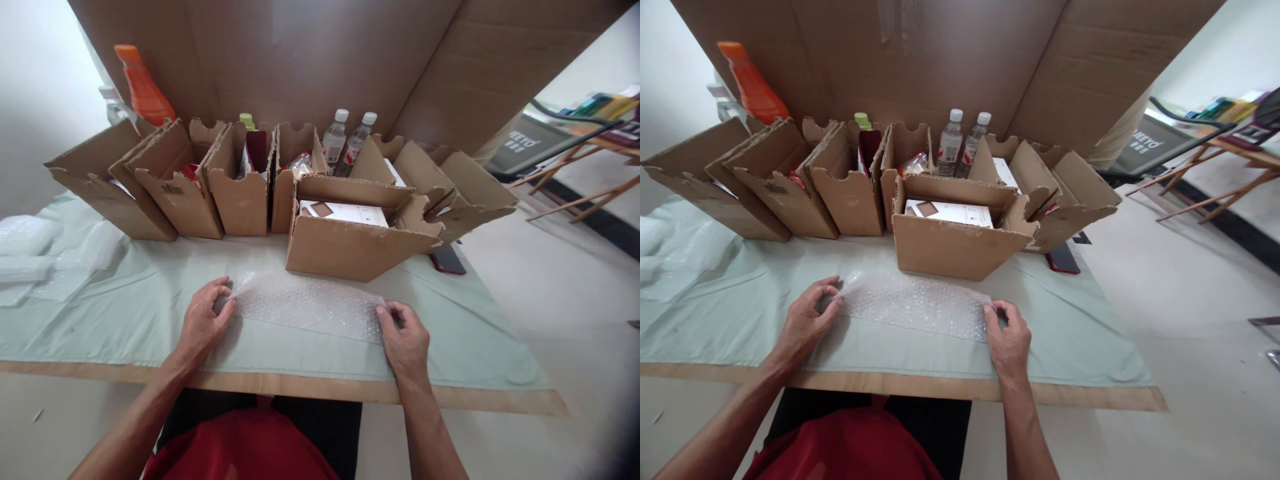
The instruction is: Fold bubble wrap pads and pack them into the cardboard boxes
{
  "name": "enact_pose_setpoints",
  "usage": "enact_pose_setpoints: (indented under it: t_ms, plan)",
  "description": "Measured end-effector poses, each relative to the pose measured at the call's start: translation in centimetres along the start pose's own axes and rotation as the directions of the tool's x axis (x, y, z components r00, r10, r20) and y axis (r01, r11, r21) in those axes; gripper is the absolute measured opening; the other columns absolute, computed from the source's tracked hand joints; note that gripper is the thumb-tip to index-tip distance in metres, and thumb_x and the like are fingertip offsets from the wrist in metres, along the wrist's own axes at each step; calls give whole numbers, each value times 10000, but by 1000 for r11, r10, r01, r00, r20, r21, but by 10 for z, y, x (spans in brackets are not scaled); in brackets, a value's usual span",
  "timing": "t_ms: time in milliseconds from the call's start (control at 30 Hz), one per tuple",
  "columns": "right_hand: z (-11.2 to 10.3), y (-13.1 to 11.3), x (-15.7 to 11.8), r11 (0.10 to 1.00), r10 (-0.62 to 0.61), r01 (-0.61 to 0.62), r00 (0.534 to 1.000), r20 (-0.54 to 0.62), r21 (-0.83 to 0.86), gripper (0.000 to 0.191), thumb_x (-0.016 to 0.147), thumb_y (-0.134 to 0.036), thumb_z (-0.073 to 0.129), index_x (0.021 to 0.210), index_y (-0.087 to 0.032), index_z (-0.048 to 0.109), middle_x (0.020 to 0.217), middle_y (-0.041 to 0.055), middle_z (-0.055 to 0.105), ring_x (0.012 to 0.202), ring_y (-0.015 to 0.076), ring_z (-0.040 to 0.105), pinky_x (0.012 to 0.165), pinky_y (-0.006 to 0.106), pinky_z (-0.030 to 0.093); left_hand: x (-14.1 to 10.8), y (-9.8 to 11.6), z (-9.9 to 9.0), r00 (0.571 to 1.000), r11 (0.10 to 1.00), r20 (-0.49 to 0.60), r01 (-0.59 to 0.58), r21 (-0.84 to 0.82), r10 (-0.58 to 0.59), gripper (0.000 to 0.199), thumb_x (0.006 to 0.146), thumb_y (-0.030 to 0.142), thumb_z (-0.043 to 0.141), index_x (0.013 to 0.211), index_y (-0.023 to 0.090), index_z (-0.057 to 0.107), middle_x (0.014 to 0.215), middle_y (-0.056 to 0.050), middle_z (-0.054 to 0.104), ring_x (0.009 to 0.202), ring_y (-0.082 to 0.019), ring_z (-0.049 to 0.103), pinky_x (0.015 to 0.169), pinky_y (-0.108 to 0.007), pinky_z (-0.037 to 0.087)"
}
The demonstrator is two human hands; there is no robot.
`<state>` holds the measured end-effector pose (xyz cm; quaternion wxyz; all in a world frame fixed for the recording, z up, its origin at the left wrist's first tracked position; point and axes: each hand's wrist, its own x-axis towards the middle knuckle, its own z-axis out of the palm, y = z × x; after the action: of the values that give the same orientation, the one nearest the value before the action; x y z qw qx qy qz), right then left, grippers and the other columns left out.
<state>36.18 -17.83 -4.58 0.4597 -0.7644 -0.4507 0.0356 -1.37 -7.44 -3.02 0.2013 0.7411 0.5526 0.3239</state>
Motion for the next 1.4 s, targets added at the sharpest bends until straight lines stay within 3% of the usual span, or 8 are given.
enact_pose_setpoints:
  t_ms: [167,367,600,700,800,967,1100,1400]
  plan:
    - [-1,-10,-20,990,93,-96,995,39,100,401,854,-531,672,1045,-182,718,910,86,756,833,236,708,816,391,578,1,-3,-6,998,986,-54,-10,167,20,270,917,411,529,1030,194,643,1235,-163,696,1142,-335,649,932,-482,549]
    - [-11,-23,-39,979,135,-153,982,135,135,589,870,-523,676,1346,-177,648,871,47,730,801,201,708,792,351,593,5,-14,-10,999,887,47,-28,461,7,481,917,471,505,1221,126,648,959,-146,727,952,-367,650,892,-515,507]
    - [-24,-47,-47,991,61,-96,947,317,96,550,905,-482,645,1371,-189,670,818,23,753,653,147,685,649,249,595,8,6,-14,985,965,119,93,244,-125,524,871,362,496,1343,165,611,739,-27,659,723,-261,631,765,-407,516]
    - [-25,-55,-51,988,21,-76,927,374,132,495,936,-440,624,1363,-196,685,876,35,777,709,150,716,689,235,603,12,5,-20,981,984,98,161,71,-168,540,877,381,497,1371,189,601,810,-12,682,665,-204,603,722,-357,522]
    - [-20,-64,-61,974,-43,-61,895,444,218,410,960,-389,608,1315,-219,724,1043,62,800,880,178,760,815,255,615,29,-4,-22,995,995,36,98,-19,-97,494,868,313,478,1319,191,639,986,-49,728,813,-207,662,818,-359,545]
    - [-3,-97,-99,931,-157,-108,744,649,349,296,990,-288,563,1185,-286,786,1136,39,794,1039,188,750,956,290,588,79,-10,-10,990,990,77,-120,74,114,456,849,171,439,1225,189,696,1097,-85,734,973,-238,690,917,-384,551]
    - [7,-125,-131,886,-173,-228,645,745,403,312,960,-227,583,1208,-304,757,1178,15,781,1090,180,731,988,284,566,112,-1,11,976,980,137,-180,83,168,503,820,114,454,1259,175,691,1168,-100,724,1085,-267,685,995,-405,532]
    - [15,-127,-138,876,-169,-259,624,763,406,346,932,-231,579,1243,-285,720,1258,43,742,1126,201,703,973,305,555,123,1,29,975,984,181,-145,101,126,620,833,142,499,1450,105,542,1268,-140,708,1129,-284,680,1005,-417,540]
